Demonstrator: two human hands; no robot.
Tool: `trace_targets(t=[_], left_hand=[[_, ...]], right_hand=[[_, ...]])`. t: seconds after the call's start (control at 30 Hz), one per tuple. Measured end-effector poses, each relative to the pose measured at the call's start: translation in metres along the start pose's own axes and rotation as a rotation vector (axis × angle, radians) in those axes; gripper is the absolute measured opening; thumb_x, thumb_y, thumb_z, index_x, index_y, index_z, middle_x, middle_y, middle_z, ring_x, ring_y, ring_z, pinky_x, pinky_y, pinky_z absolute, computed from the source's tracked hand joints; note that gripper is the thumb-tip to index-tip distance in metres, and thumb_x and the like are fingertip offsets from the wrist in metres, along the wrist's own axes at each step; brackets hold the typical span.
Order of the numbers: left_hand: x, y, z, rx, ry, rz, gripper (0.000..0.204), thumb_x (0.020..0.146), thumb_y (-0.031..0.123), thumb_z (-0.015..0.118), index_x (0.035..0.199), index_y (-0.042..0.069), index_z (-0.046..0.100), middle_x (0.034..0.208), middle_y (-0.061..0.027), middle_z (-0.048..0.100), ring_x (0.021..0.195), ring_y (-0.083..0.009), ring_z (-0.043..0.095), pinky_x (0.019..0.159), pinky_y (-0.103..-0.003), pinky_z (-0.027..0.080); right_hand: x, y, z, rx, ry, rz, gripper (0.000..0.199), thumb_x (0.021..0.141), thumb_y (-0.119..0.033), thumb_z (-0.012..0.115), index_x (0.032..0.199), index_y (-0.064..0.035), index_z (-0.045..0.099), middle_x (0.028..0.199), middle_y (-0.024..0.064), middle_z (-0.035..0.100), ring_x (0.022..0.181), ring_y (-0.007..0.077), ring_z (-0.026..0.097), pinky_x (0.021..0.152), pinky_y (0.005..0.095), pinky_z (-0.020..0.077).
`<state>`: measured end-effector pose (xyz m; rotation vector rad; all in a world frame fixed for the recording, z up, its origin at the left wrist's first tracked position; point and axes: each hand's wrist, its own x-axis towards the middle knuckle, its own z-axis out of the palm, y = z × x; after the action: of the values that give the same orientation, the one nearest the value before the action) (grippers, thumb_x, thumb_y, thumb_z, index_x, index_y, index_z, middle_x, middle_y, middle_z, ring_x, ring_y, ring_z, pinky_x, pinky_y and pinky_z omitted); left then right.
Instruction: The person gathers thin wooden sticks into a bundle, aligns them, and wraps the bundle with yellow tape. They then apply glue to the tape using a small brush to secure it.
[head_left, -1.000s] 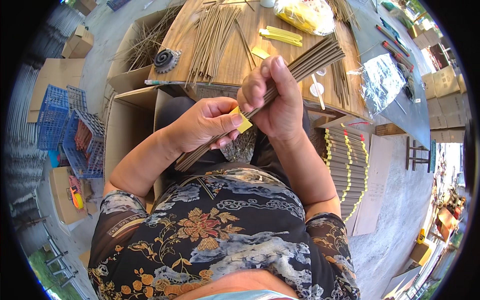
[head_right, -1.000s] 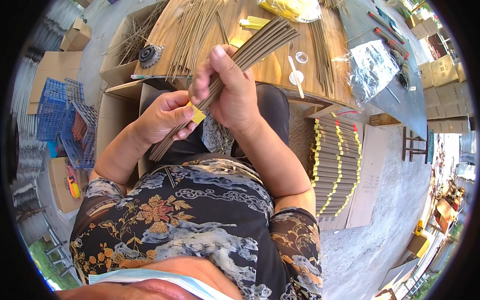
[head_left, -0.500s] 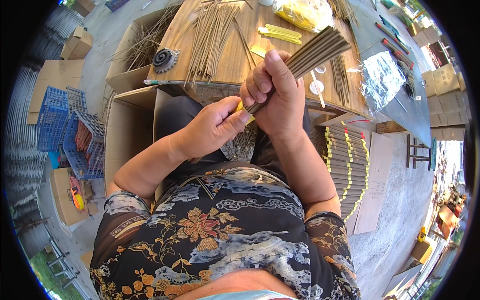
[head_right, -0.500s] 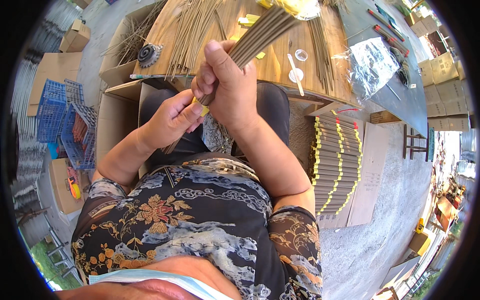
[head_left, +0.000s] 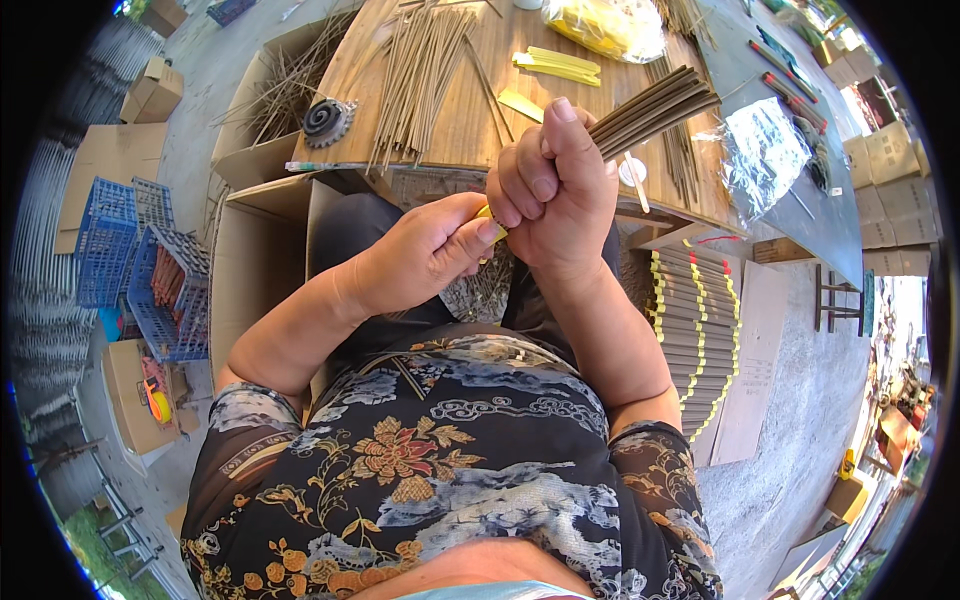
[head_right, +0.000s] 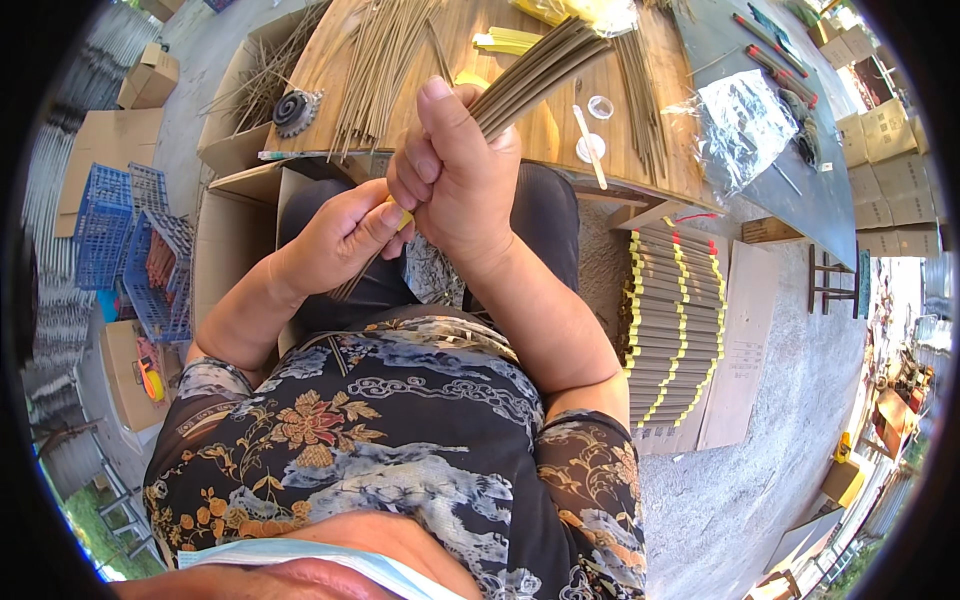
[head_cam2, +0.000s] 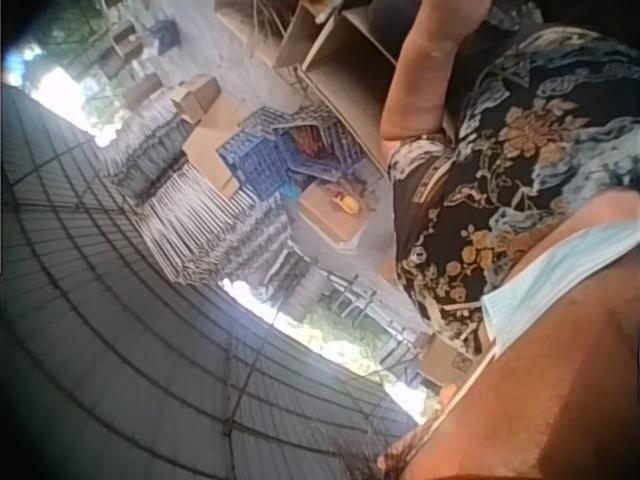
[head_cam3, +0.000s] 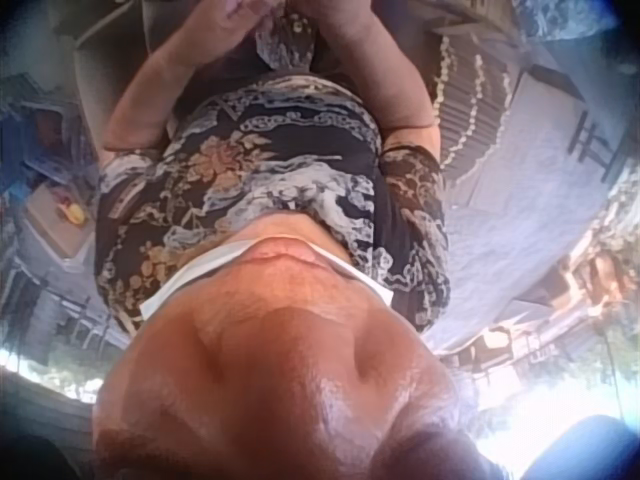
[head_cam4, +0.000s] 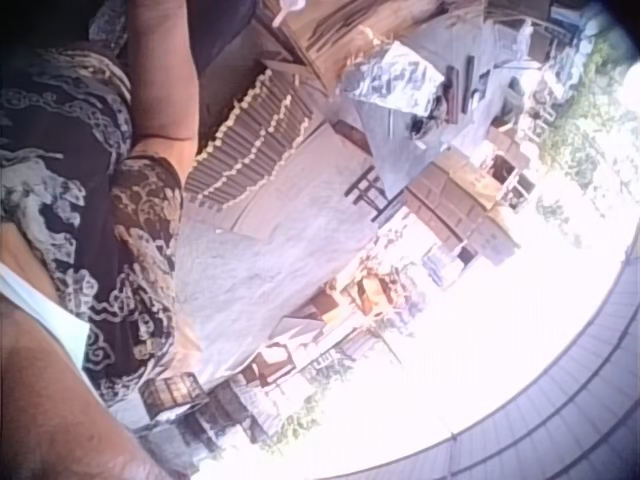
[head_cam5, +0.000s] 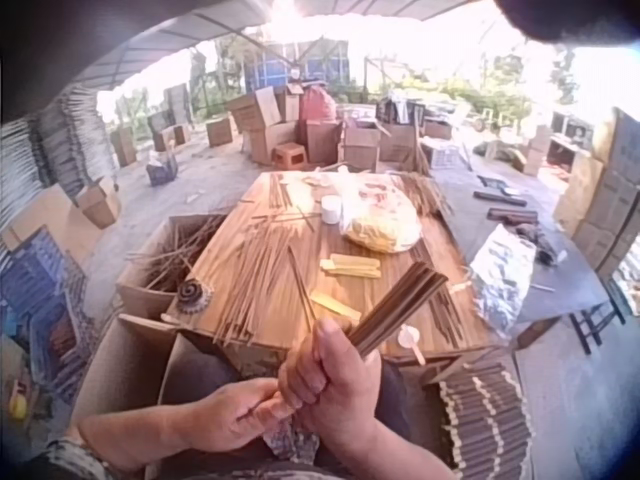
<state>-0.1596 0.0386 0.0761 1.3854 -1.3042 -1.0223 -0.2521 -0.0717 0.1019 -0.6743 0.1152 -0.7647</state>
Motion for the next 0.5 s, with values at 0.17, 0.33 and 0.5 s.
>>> trace_targets(t=[0.17, 0.33, 0.5], left_hand=[[0.002, 0.006, 0.005, -0.155, -0.011, -0.081, 0.030, 0.094, 0.031, 0.039, 0.094, 0.003, 0.047, 0.071, -0.0004, 0.048, 0.060, -0.0061, 0.045, 0.056, -0.018, 0.040], [0.000, 0.013, -0.002, -0.533, -0.144, -0.214, 0.033, 0.093, 0.036, 0.039, 0.088, 0.004, 0.047, 0.069, -0.0002, 0.047, 0.054, -0.0045, 0.042, 0.048, -0.016, 0.035], [-0.002, 0.015, -0.006, -0.729, -0.269, -0.261, 0.034, 0.093, 0.037, 0.040, 0.087, 0.004, 0.047, 0.067, 0.0002, 0.046, 0.051, -0.0039, 0.041, 0.046, -0.016, 0.034]], right_hand=[[-0.001, -0.001, 0.004, -0.048, 0.100, -0.010, 0.032, 0.089, -0.024, 0.046, 0.060, -0.0127, 0.038, 0.046, -0.0035, 0.032, 0.035, 0.0077, 0.028, 0.032, 0.0232, 0.0278], [0.004, -0.004, -0.003, 0.041, -0.070, 0.105, 0.027, 0.091, -0.025, 0.044, 0.068, -0.0117, 0.043, 0.050, -0.0035, 0.037, 0.040, 0.0078, 0.033, 0.038, 0.0221, 0.0321], [0.003, -0.003, -0.011, 0.163, -0.426, 0.063, 0.030, 0.095, -0.029, 0.035, 0.075, -0.0111, 0.048, 0.051, -0.0042, 0.036, 0.041, 0.0070, 0.032, 0.038, 0.0218, 0.0341]])
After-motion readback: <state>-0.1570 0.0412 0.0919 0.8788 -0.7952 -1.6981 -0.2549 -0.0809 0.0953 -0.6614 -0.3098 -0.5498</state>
